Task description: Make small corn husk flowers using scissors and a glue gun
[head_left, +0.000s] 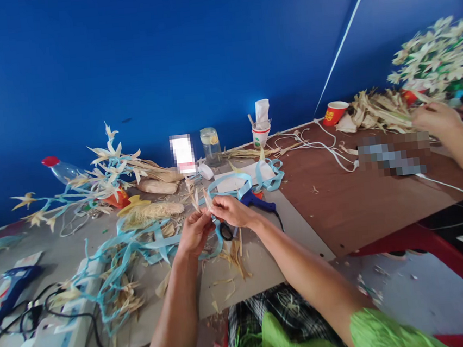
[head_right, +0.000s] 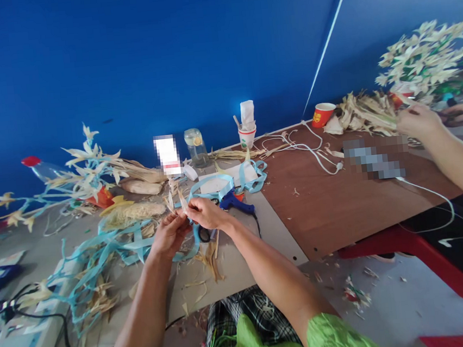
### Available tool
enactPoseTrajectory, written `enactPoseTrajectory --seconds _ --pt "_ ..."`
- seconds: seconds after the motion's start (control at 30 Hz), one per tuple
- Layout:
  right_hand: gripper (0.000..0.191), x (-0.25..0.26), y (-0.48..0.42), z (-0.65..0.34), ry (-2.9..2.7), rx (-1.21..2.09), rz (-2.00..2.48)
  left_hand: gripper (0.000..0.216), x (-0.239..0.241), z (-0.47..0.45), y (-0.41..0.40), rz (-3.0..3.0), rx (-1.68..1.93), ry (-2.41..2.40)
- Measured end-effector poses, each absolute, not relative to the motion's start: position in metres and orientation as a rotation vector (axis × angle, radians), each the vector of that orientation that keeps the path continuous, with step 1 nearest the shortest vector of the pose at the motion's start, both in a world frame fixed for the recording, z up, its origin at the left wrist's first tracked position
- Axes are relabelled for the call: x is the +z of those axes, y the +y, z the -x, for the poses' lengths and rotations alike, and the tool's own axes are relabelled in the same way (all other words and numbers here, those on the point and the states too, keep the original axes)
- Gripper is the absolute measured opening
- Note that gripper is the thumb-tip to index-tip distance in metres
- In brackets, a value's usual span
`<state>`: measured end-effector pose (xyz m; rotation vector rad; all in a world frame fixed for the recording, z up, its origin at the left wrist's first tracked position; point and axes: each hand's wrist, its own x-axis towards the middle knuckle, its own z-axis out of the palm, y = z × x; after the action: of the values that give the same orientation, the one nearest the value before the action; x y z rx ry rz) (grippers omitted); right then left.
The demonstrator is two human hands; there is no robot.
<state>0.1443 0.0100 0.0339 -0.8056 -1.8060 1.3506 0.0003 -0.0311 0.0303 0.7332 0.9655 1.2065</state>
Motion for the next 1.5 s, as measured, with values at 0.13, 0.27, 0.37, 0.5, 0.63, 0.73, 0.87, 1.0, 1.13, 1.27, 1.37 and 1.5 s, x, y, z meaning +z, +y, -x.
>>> enactPoseTrajectory --seconds 0.13,0.27,0.37,0.5,0.63,0.73,0.87,1.0,1.13,1.27,1.37,1.5 --pt "0.026 0.036 0.009 -0.146 -1.869 1.295 0.823 0.028 0.029 0.0 -0.032 -0.709 1.196 0.958" --pt "0.023 0.036 0.008 -0.145 -1.888 1.253 0.844 0.029 0.025 0.001 -0.031 -0.712 1.189 0.978" --pt "0.019 0.037 0.007 -0.145 -1.9 1.223 0.839 0.028 0.023 0.003 -0.029 -0.72 1.175 0.983" --pt "0.017 0.036 0.008 -0.145 -1.904 1.164 0.855 0.032 0.026 0.002 -0.03 -0.746 1.173 0.947" --pt "0.014 0.032 0.013 -0.147 -1.83 1.246 0.864 0.042 0.035 0.001 -0.033 -0.765 1.205 0.881" --pt "0.018 0.03 0.018 -0.15 -1.739 1.306 0.911 0.044 0.041 0.005 -0.034 -0.729 1.303 0.814" --pt "0.026 0.03 0.025 -0.154 -1.524 1.374 0.931 0.042 0.042 0.013 -0.031 -0.676 1.498 0.766" --pt "0.027 0.034 0.024 -0.155 -1.36 1.583 0.78 0.034 0.031 0.012 -0.024 -0.738 1.508 1.172" --pt "0.027 0.038 0.019 -0.152 -1.365 1.645 0.745 0.034 0.022 0.003 -0.024 -1.022 1.405 1.559" --pt "0.025 0.035 0.019 -0.148 -1.354 1.56 0.801 0.041 0.021 0.0 -0.026 -1.068 1.448 1.45" --pt "0.024 0.031 0.021 -0.146 -1.33 1.518 0.849 0.033 0.021 0.001 -0.027 -1.02 1.455 1.4" --pt "0.023 0.029 0.021 -0.144 -1.252 1.524 0.805 0.027 0.022 0.0 -0.027 -1.039 1.431 1.384"
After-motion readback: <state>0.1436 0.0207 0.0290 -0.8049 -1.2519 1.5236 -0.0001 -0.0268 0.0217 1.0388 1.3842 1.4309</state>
